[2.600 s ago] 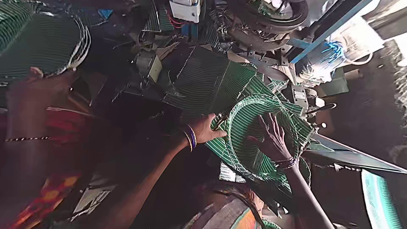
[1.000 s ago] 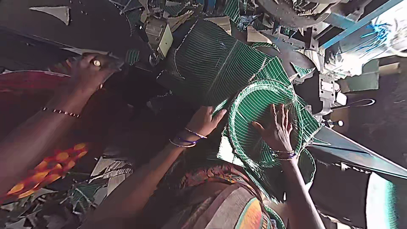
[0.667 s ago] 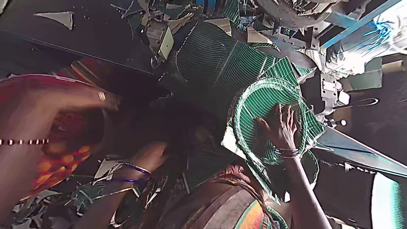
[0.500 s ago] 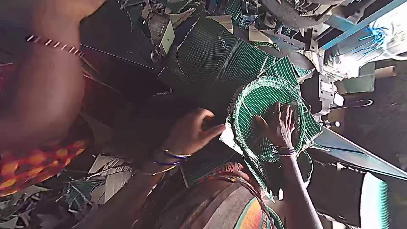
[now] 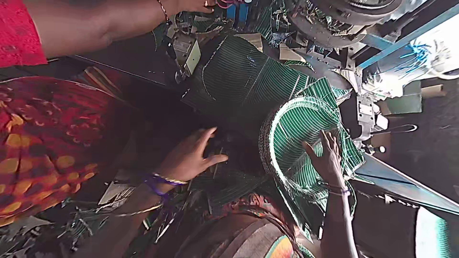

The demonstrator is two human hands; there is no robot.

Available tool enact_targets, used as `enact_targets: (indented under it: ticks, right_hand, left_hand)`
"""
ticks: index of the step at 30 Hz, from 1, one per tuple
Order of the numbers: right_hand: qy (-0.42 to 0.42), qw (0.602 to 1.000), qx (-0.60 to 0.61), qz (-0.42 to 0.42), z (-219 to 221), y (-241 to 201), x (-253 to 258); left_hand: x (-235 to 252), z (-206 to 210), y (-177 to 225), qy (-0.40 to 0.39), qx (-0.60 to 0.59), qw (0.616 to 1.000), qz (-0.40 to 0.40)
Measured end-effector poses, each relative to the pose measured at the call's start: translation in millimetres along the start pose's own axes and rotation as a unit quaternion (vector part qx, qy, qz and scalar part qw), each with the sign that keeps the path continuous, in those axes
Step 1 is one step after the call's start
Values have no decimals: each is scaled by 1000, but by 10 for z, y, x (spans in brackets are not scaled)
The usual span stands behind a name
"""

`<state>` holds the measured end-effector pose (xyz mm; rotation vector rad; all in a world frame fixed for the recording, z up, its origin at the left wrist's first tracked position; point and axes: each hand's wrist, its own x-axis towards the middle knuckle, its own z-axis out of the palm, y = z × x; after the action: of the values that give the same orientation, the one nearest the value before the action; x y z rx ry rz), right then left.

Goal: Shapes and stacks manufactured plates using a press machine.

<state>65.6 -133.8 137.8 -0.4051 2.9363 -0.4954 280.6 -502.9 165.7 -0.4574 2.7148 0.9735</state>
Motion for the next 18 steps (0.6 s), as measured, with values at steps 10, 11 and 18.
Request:
enact_targets:
  ticks: [10, 11, 18]
  right_hand:
    - [152, 947, 220, 180, 100, 582, -1055]
    - [149, 932, 281, 174, 223, 520, -1119]
    - [359, 906, 206, 83, -730, 440, -1237]
  left_hand:
    - [1277, 657, 1497, -110, -307, 937, -128]
    - [1276, 647, 1533, -94, -326, 930, -143]
    - [1112, -365, 1787, 78, -340, 907, 237]
